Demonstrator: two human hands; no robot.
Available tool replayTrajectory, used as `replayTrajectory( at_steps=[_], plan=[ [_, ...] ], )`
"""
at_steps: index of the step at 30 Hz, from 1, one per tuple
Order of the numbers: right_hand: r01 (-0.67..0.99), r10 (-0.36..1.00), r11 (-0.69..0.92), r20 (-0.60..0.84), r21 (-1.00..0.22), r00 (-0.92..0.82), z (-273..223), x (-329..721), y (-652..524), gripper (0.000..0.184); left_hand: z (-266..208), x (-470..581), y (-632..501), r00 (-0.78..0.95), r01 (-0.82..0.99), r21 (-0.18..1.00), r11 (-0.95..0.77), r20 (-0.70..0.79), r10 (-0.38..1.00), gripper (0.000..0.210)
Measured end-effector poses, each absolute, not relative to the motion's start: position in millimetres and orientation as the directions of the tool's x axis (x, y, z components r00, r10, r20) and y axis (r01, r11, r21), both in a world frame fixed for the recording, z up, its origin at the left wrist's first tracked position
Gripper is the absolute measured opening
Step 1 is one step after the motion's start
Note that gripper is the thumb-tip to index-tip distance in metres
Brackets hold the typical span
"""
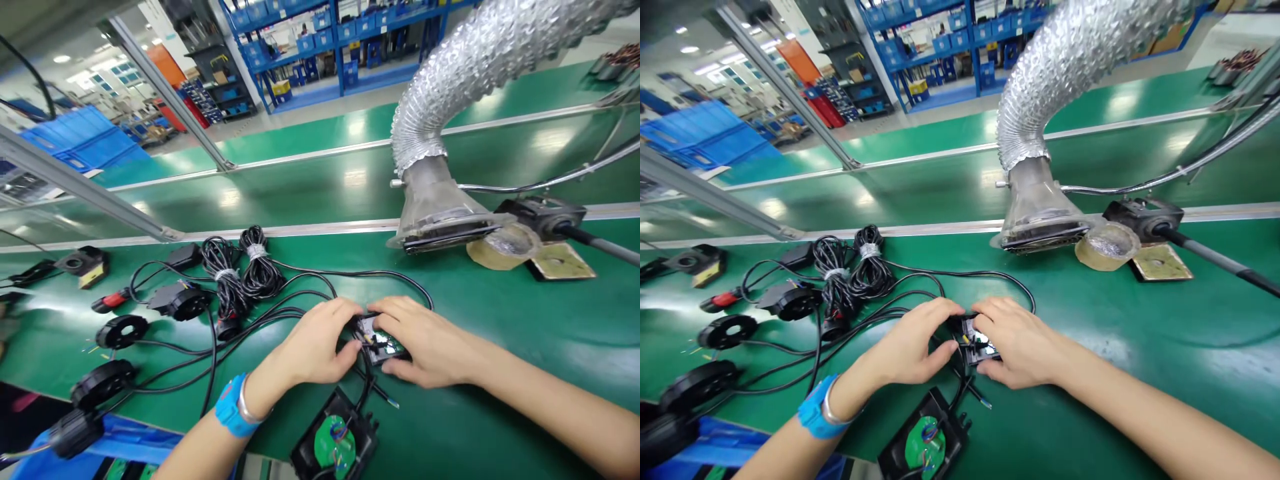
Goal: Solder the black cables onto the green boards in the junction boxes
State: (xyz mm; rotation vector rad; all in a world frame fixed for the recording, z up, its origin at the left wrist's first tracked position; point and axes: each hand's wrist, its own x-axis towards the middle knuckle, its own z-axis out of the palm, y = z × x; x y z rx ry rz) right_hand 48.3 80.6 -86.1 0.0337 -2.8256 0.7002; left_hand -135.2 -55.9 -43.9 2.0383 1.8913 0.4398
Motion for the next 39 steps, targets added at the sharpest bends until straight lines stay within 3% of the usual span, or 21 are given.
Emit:
replayTrajectory(
  at_steps=[3, 7, 9, 11, 16, 19, 21, 25, 32, 35, 39],
  plan=[
    [0.019, 0.116, 0.898, 0.196, -0.439, -0.974, -98, 45, 82, 0.032, -50, -141, -58, 0.046, 0.952, 0.301, -0.05, 0.022, 0.999, 0.015],
    [0.07, 0.198, 0.898, 0.257, -0.434, -0.946, -106, 51, 85, 0.027, -43, -143, -59, -0.025, 0.976, 0.213, 0.047, -0.105, 0.994, 0.013],
    [0.067, 0.204, 0.893, 0.269, -0.446, -0.941, -107, 52, 86, 0.026, -42, -139, -56, -0.041, 0.976, 0.211, 0.06, -0.094, 0.995, 0.005],
    [0.068, 0.215, 0.884, 0.273, -0.462, -0.938, -107, 53, 86, 0.025, -47, -134, -51, 0.004, 0.966, 0.257, 0.005, -0.034, 0.999, 0.017],
    [0.057, 0.238, 0.833, 0.263, -0.551, -0.935, -106, 52, 86, 0.019, -71, -128, -38, 0.166, 0.824, 0.545, -0.153, 0.026, 0.986, 0.025],
    [0.07, 0.265, 0.795, 0.241, -0.602, -0.934, -106, 50, 87, 0.005, -71, -125, -36, 0.164, 0.8, 0.579, -0.155, 0.037, 0.986, 0.032],
    [0.073, 0.274, 0.778, 0.232, -0.625, -0.933, -106, 48, 89, 0.006, -65, -121, -34, 0.125, 0.818, 0.565, -0.105, 0.003, 0.992, 0.031],
    [0.088, 0.289, 0.745, 0.202, -0.661, -0.936, -108, 46, 91, 0.004, -58, -115, -26, 0.091, 0.885, 0.464, -0.04, -0.089, 0.992, 0.021],
    [0.068, 0.296, 0.764, 0.256, -0.642, -0.92, -113, 44, 90, 0.011, -63, -119, -4, 0.333, 0.943, 0.062, -0.328, -0.143, 0.932, 0.032],
    [0.094, 0.324, 0.77, 0.26, -0.631, -0.91, -115, 44, 88, 0.018, -62, -120, 3, 0.351, 0.936, 0.054, -0.347, -0.145, 0.925, 0.03],
    [0.108, 0.345, 0.763, 0.26, -0.637, -0.902, -116, 44, 85, 0.015, -59, -120, 5, 0.284, 0.959, 0.048, -0.28, -0.192, 0.939, 0.025]
  ],
)
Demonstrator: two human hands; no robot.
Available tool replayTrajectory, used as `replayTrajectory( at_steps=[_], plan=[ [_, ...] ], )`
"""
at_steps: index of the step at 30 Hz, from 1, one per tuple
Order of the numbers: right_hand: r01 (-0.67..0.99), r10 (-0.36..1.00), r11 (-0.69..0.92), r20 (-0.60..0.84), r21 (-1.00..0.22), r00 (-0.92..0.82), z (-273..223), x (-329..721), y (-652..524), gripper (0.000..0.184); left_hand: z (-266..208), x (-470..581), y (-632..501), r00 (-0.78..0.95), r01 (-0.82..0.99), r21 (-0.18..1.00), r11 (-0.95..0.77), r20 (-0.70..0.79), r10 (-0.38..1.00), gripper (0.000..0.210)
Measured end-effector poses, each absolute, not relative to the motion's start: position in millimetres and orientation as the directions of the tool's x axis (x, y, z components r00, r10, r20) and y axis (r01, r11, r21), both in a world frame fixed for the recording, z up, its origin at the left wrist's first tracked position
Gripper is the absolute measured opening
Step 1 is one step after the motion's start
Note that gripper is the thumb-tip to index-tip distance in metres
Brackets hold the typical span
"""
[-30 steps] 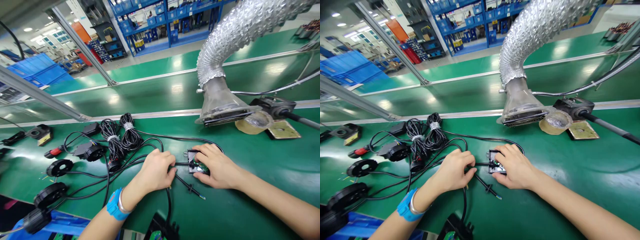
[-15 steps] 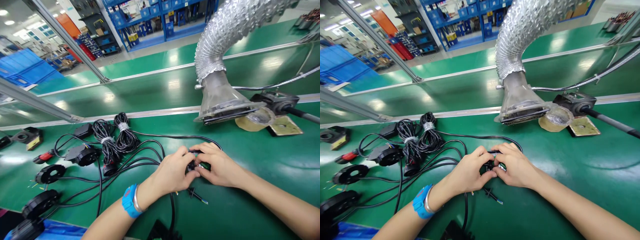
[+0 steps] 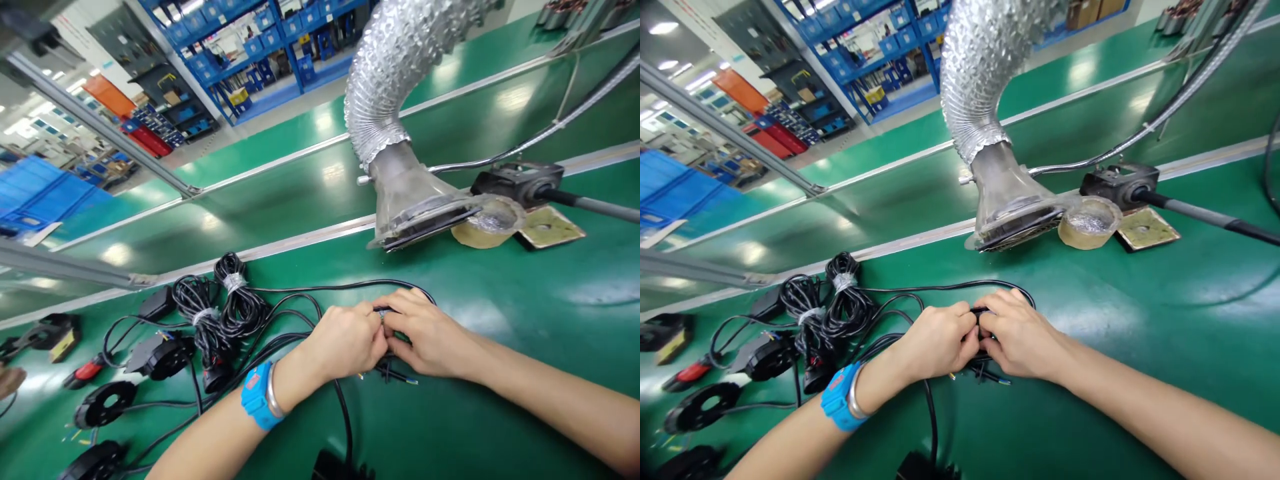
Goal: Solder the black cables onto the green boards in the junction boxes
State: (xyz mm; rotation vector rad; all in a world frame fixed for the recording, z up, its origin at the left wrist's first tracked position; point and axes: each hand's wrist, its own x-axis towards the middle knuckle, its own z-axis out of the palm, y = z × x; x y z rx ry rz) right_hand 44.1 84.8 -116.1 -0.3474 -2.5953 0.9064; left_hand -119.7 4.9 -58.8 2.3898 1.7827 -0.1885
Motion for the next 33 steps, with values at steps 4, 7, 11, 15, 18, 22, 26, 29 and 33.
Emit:
replayTrajectory(
  at_steps=[4, 7, 11, 15, 18, 22, 26, 29, 33],
  plan=[
    [0.119, 0.374, 0.764, 0.285, -0.634, -0.883, -117, 43, 83, 0.014, -54, -117, 6, 0.199, 0.979, 0.009, -0.202, -0.215, 0.956, 0.025],
    [0.136, 0.391, 0.781, 0.308, -0.609, -0.867, -118, 41, 82, 0.014, -45, -122, 10, 0.149, 0.988, 0.079, -0.133, -0.253, 0.956, 0.027],
    [0.127, 0.387, 0.805, 0.351, -0.58, -0.853, -120, 42, 81, 0.013, -38, -139, 6, 0.215, 0.919, 0.384, -0.092, -0.292, 0.932, 0.018],
    [0.109, 0.351, 0.852, 0.405, -0.511, -0.844, -121, 44, 80, 0.012, -51, -146, -18, 0.225, 0.903, 0.392, -0.175, -0.086, 0.97, 0.021],
    [0.082, 0.302, 0.899, 0.473, -0.431, -0.828, -119, 42, 78, 0.015, -62, -135, -33, 0.243, 0.96, 0.144, -0.241, 0.008, 0.97, 0.025],
    [0.051, 0.247, 0.926, 0.498, -0.375, -0.831, -118, 36, 77, 0.023, -57, -116, -35, 0.166, 0.983, -0.076, -0.169, -0.044, 0.985, 0.016],
    [0.111, 0.253, 0.945, 0.475, -0.307, -0.843, -119, 33, 77, 0.025, -49, -115, -31, 0.048, 0.992, -0.106, -0.067, -0.17, 0.984, 0.014],
    [0.138, 0.257, 0.951, 0.458, -0.278, -0.851, -119, 33, 75, 0.022, -54, -124, -31, 0.002, 0.999, -0.046, -0.009, -0.162, 0.987, 0.014],
    [0.182, 0.28, 0.952, 0.459, -0.246, -0.843, -120, 33, 73, 0.011, -69, -134, -31, 0.022, 0.999, 0.041, -0.021, -0.007, 1.0, 0.019]
  ],
)
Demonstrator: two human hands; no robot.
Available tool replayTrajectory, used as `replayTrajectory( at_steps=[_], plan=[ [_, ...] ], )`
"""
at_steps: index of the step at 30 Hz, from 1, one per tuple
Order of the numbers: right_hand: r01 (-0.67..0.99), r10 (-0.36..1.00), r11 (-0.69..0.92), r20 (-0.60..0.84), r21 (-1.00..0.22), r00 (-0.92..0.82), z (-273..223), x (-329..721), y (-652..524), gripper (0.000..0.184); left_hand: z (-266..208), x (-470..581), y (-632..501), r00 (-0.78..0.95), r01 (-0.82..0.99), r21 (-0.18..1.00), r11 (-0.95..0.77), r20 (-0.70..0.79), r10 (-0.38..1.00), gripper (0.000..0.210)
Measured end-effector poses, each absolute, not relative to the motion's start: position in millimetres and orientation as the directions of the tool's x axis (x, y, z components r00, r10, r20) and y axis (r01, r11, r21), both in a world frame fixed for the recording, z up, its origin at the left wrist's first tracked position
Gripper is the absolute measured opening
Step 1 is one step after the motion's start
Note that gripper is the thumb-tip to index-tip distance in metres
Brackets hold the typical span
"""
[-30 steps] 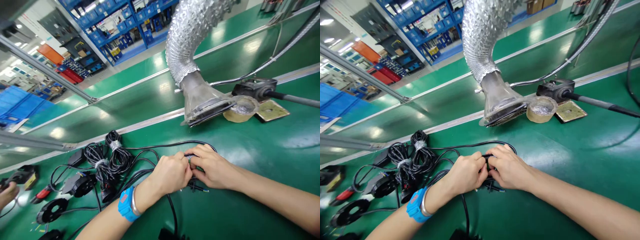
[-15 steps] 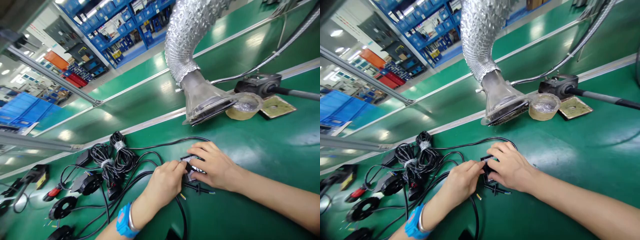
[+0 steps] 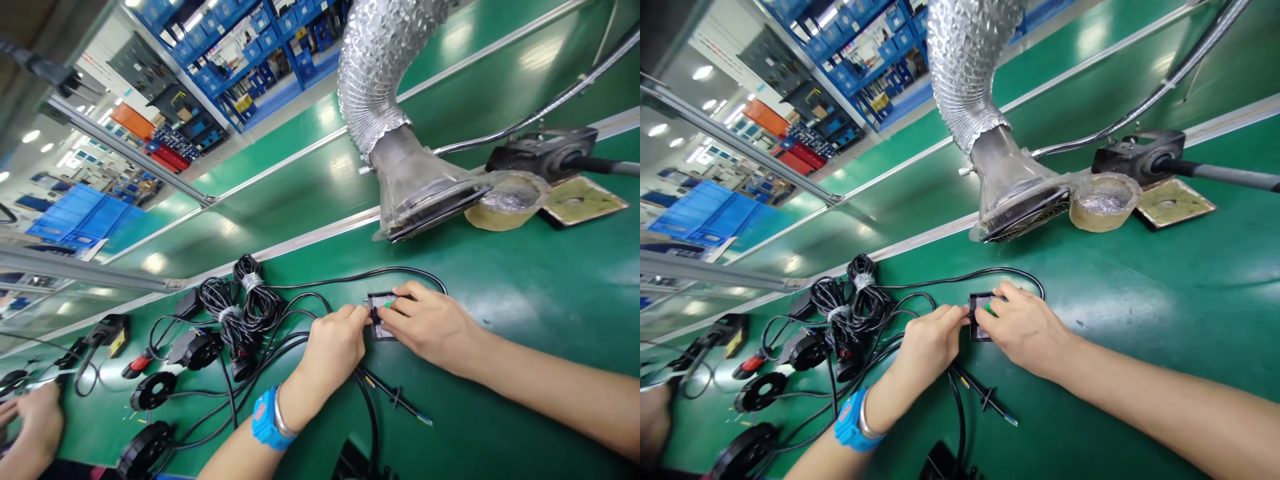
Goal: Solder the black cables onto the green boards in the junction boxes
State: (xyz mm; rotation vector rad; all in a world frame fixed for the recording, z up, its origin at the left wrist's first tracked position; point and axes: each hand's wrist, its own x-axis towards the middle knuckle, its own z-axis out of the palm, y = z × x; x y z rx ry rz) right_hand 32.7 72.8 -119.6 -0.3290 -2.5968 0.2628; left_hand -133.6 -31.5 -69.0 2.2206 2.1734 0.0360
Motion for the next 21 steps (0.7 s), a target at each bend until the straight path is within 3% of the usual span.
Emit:
replayTrajectory(
  at_steps=[4, 8, 10, 14, 21],
  plan=[
    [0.216, 0.301, 0.95, 0.471, -0.225, -0.83, -118, 33, 71, 0.012, -75, -132, -33, 0.059, 0.998, -0.013, -0.058, 0.047, 0.997, 0.024],
    [0.218, 0.295, 0.953, 0.476, -0.211, -0.829, -118, 33, 70, 0.014, -60, -125, -29, 0.023, 0.993, -0.116, -0.032, -0.08, 0.997, 0.022],
    [0.231, 0.298, 0.953, 0.477, -0.196, -0.827, -119, 31, 70, 0.015, -48, -124, -22, 0.019, 0.998, -0.06, -0.03, -0.176, 0.984, 0.025],
    [0.244, 0.304, 0.952, 0.459, -0.187, -0.835, -121, 27, 71, 0.026, -33, -129, -6, 0.155, 0.98, 0.164, -0.112, -0.277, 0.948, 0.03],
    [0.236, 0.338, 0.934, 0.454, -0.267, -0.824, -119, 26, 70, 0.028, -42, -147, 14, 0.327, 0.942, 0.196, -0.273, -0.344, 0.88, 0.009]
  ],
)
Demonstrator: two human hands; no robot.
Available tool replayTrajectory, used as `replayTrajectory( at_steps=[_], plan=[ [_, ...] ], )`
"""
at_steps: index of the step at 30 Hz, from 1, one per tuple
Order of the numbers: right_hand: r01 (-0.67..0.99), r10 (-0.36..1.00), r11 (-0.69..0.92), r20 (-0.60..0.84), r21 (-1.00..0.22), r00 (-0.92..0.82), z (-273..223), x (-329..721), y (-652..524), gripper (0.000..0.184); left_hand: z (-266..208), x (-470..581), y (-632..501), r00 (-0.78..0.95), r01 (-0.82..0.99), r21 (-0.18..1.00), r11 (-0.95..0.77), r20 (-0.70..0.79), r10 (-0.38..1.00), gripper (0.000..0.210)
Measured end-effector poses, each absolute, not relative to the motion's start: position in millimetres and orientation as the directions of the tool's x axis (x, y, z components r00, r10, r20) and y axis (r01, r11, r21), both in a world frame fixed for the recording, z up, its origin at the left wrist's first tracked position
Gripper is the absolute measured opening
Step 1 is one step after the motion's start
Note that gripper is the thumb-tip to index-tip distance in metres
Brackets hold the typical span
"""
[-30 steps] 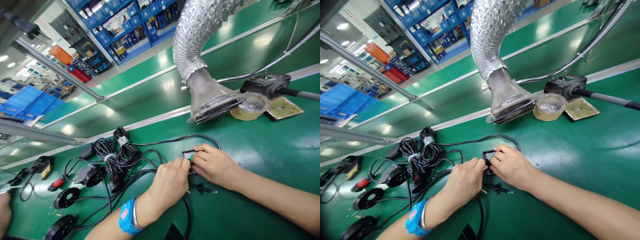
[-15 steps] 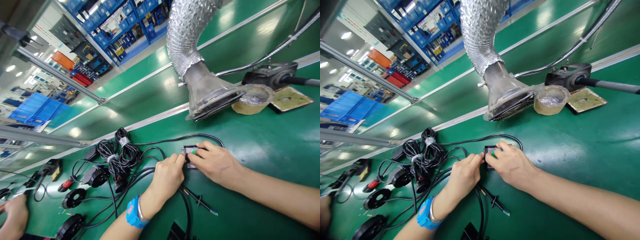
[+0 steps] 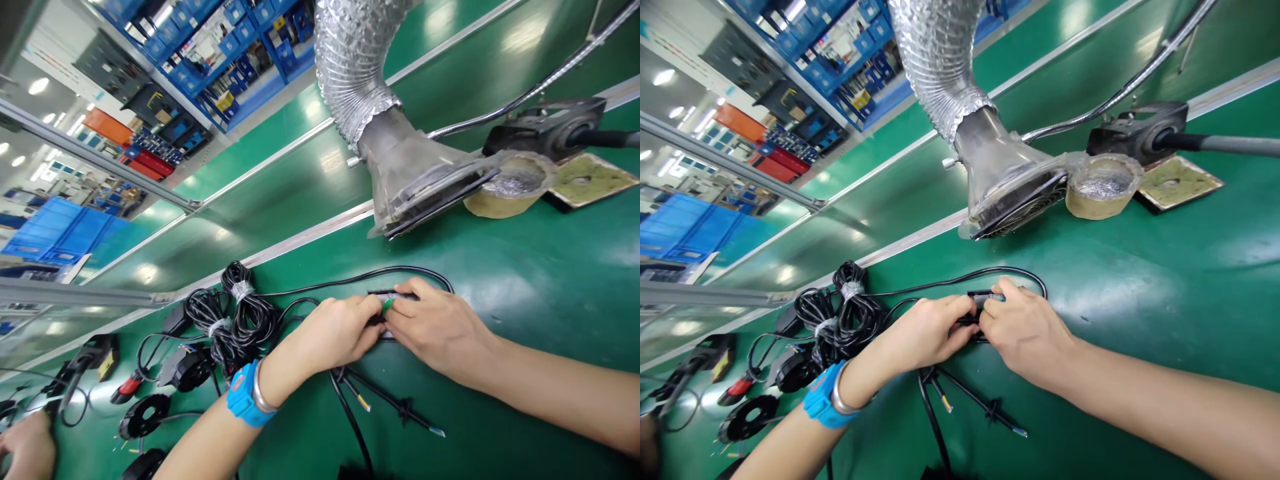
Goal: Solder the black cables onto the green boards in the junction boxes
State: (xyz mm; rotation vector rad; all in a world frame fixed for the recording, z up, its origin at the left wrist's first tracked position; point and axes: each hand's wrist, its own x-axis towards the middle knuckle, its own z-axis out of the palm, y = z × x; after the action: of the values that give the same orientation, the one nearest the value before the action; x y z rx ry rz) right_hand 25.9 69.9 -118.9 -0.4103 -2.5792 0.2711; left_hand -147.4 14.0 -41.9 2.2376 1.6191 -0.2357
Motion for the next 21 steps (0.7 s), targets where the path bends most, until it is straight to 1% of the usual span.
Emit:
replayTrajectory(
  at_steps=[3, 6, 10, 12, 14, 16, 19, 21],
  plan=[
    [0.257, 0.364, 0.925, 0.454, -0.281, -0.814, -118, 27, 68, 0.025, -49, -156, 18, 0.362, 0.923, 0.253, -0.288, -0.326, 0.873, 0.011],
    [0.27, 0.384, 0.917, 0.476, -0.292, -0.791, -117, 28, 67, 0.022, -55, -165, 18, 0.368, 0.901, 0.341, -0.267, -0.276, 0.888, 0.007],
    [0.292, 0.39, 0.917, 0.47, -0.27, -0.792, -116, 28, 66, 0.02, -64, -175, 11, 0.301, 0.863, 0.467, -0.196, -0.163, 0.94, 0.009],
    [0.309, 0.397, 0.916, 0.474, -0.256, -0.786, -116, 29, 65, 0.019, -68, -178, 4, 0.255, 0.855, 0.486, -0.18, -0.093, 0.962, 0.008],
    [0.325, 0.408, 0.912, 0.491, -0.249, -0.77, -116, 29, 63, 0.021, -71, -177, -3, 0.229, 0.886, 0.423, -0.188, -0.047, 0.972, 0.01],
    [0.326, 0.403, 0.915, 0.505, -0.237, -0.764, -116, 29, 62, 0.028, -74, -173, -9, 0.228, 0.934, 0.285, -0.217, -0.009, 0.974, 0.016],
    [0.321, 0.387, 0.922, 0.507, -0.215, -0.77, -114, 28, 60, 0.034, -75, -159, -13, 0.305, 0.952, -0.016, -0.304, 0.075, 0.949, 0.025],
    [0.328, 0.374, 0.927, 0.5, -0.181, -0.781, -111, 26, 58, 0.034, -76, -149, -14, 0.361, 0.916, -0.216, -0.337, 0.081, 0.929, 0.027]
  ],
)
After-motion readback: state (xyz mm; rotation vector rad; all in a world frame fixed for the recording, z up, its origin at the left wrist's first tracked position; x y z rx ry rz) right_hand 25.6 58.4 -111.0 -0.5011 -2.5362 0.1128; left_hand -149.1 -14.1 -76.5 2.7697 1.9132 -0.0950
